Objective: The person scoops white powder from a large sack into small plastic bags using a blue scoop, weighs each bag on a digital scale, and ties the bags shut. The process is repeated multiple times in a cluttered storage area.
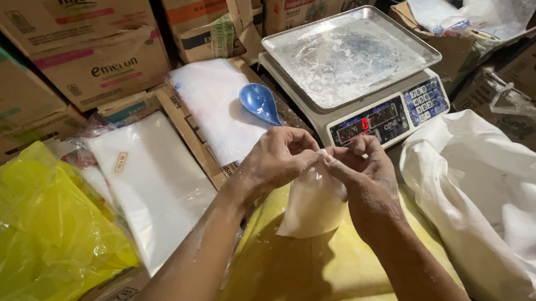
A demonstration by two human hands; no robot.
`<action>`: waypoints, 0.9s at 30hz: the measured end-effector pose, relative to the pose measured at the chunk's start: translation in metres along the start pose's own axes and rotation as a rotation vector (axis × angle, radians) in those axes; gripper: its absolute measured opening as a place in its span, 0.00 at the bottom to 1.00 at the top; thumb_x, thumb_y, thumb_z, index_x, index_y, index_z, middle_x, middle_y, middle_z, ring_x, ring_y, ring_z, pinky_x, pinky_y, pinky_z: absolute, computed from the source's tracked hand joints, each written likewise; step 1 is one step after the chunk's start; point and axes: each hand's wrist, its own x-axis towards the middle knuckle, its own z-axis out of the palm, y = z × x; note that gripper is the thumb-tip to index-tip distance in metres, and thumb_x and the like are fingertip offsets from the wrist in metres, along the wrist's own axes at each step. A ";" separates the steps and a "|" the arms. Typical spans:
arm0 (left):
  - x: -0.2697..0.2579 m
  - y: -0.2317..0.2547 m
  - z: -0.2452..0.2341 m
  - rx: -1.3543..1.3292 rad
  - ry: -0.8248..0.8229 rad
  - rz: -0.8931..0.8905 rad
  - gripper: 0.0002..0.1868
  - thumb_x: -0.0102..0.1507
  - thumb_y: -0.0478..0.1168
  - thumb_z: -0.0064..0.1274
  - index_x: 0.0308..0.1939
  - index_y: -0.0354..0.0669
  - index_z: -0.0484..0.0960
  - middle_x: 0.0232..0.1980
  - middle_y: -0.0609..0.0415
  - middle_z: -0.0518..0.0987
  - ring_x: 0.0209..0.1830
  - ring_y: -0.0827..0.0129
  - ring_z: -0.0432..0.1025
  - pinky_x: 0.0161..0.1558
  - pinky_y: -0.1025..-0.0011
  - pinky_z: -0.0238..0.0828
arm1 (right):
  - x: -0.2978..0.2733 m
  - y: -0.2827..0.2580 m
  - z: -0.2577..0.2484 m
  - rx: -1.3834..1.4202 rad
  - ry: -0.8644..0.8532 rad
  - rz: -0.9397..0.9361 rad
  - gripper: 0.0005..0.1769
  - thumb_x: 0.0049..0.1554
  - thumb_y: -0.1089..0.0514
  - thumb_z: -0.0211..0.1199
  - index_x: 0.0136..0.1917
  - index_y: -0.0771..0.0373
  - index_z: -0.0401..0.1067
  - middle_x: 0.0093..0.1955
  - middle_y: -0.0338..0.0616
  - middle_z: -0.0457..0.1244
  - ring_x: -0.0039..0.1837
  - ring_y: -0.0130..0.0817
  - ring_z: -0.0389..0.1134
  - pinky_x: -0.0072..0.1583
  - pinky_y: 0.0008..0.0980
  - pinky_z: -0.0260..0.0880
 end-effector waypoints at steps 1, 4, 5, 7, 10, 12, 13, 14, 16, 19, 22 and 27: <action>0.001 -0.003 -0.002 -0.008 -0.011 0.041 0.11 0.57 0.42 0.54 0.35 0.38 0.87 0.31 0.53 0.85 0.32 0.77 0.77 0.39 0.74 0.77 | 0.001 0.000 -0.001 0.007 -0.003 0.008 0.21 0.54 0.71 0.65 0.49 0.58 0.55 0.49 0.49 0.69 0.50 0.30 0.71 0.53 0.26 0.72; 0.003 -0.009 -0.001 -0.096 0.004 0.108 0.09 0.57 0.38 0.56 0.37 0.36 0.84 0.35 0.53 0.84 0.35 0.77 0.77 0.40 0.75 0.76 | 0.004 0.000 -0.003 -0.010 0.005 0.013 0.20 0.55 0.71 0.66 0.50 0.59 0.56 0.50 0.51 0.69 0.51 0.32 0.70 0.52 0.27 0.71; 0.002 -0.010 0.003 -0.170 0.041 0.096 0.08 0.58 0.37 0.56 0.38 0.36 0.82 0.36 0.52 0.83 0.35 0.76 0.76 0.40 0.74 0.76 | 0.005 0.000 -0.004 -0.023 0.011 0.012 0.20 0.55 0.71 0.66 0.51 0.60 0.56 0.50 0.51 0.69 0.51 0.32 0.70 0.51 0.27 0.70; 0.000 -0.009 0.015 -0.201 0.131 0.066 0.07 0.59 0.36 0.57 0.38 0.36 0.81 0.36 0.51 0.83 0.35 0.73 0.77 0.39 0.74 0.77 | 0.007 0.000 -0.007 0.026 0.049 0.024 0.21 0.54 0.71 0.66 0.52 0.60 0.57 0.51 0.52 0.68 0.53 0.33 0.71 0.55 0.29 0.73; -0.003 -0.003 0.033 -0.093 0.242 0.039 0.05 0.60 0.34 0.54 0.38 0.38 0.82 0.36 0.51 0.85 0.34 0.70 0.80 0.40 0.74 0.81 | 0.006 0.002 -0.011 0.094 0.081 0.038 0.23 0.53 0.71 0.66 0.53 0.58 0.55 0.52 0.54 0.68 0.55 0.36 0.72 0.56 0.32 0.75; -0.008 0.003 0.036 -0.053 0.253 0.052 0.07 0.60 0.33 0.50 0.40 0.39 0.82 0.38 0.52 0.86 0.36 0.71 0.82 0.43 0.74 0.83 | 0.005 0.003 -0.015 0.098 0.082 0.045 0.25 0.53 0.70 0.66 0.54 0.57 0.54 0.52 0.55 0.69 0.55 0.37 0.72 0.55 0.33 0.74; -0.011 0.007 0.035 -0.048 0.237 0.064 0.07 0.61 0.33 0.50 0.40 0.39 0.83 0.38 0.51 0.86 0.37 0.71 0.82 0.44 0.74 0.82 | 0.004 0.002 -0.017 0.080 0.076 0.049 0.25 0.54 0.70 0.66 0.55 0.57 0.54 0.53 0.55 0.68 0.55 0.36 0.72 0.55 0.33 0.74; -0.013 0.011 0.032 -0.042 0.226 0.078 0.08 0.61 0.34 0.51 0.41 0.38 0.83 0.38 0.51 0.86 0.38 0.71 0.83 0.45 0.74 0.82 | 0.005 0.000 -0.018 0.062 0.066 0.052 0.25 0.54 0.69 0.66 0.56 0.57 0.54 0.53 0.55 0.68 0.55 0.36 0.72 0.55 0.34 0.73; -0.015 0.019 0.028 -0.013 0.189 0.071 0.08 0.61 0.35 0.54 0.41 0.37 0.84 0.39 0.50 0.87 0.39 0.71 0.83 0.45 0.74 0.81 | 0.006 -0.004 -0.020 -0.035 0.059 0.028 0.26 0.55 0.69 0.65 0.57 0.57 0.53 0.54 0.54 0.69 0.56 0.35 0.72 0.58 0.33 0.72; -0.015 0.026 0.023 0.043 0.123 -0.002 0.10 0.60 0.39 0.59 0.42 0.38 0.85 0.39 0.50 0.87 0.39 0.71 0.83 0.44 0.74 0.81 | 0.003 -0.011 -0.021 -0.213 -0.009 -0.022 0.28 0.55 0.72 0.62 0.62 0.56 0.53 0.55 0.52 0.69 0.55 0.34 0.70 0.58 0.33 0.72; -0.013 0.028 0.024 0.019 0.135 -0.059 0.10 0.59 0.40 0.61 0.42 0.38 0.85 0.39 0.51 0.87 0.39 0.70 0.83 0.43 0.74 0.81 | -0.001 -0.019 -0.020 -0.347 -0.099 -0.085 0.31 0.54 0.74 0.58 0.65 0.56 0.54 0.55 0.53 0.69 0.56 0.33 0.69 0.59 0.33 0.72; -0.016 0.026 0.048 -0.041 0.449 0.034 0.09 0.60 0.38 0.63 0.43 0.42 0.87 0.42 0.52 0.88 0.40 0.71 0.84 0.43 0.76 0.83 | -0.004 -0.018 -0.010 -0.397 -0.108 -0.104 0.32 0.53 0.75 0.57 0.65 0.55 0.51 0.60 0.53 0.68 0.58 0.32 0.68 0.57 0.32 0.71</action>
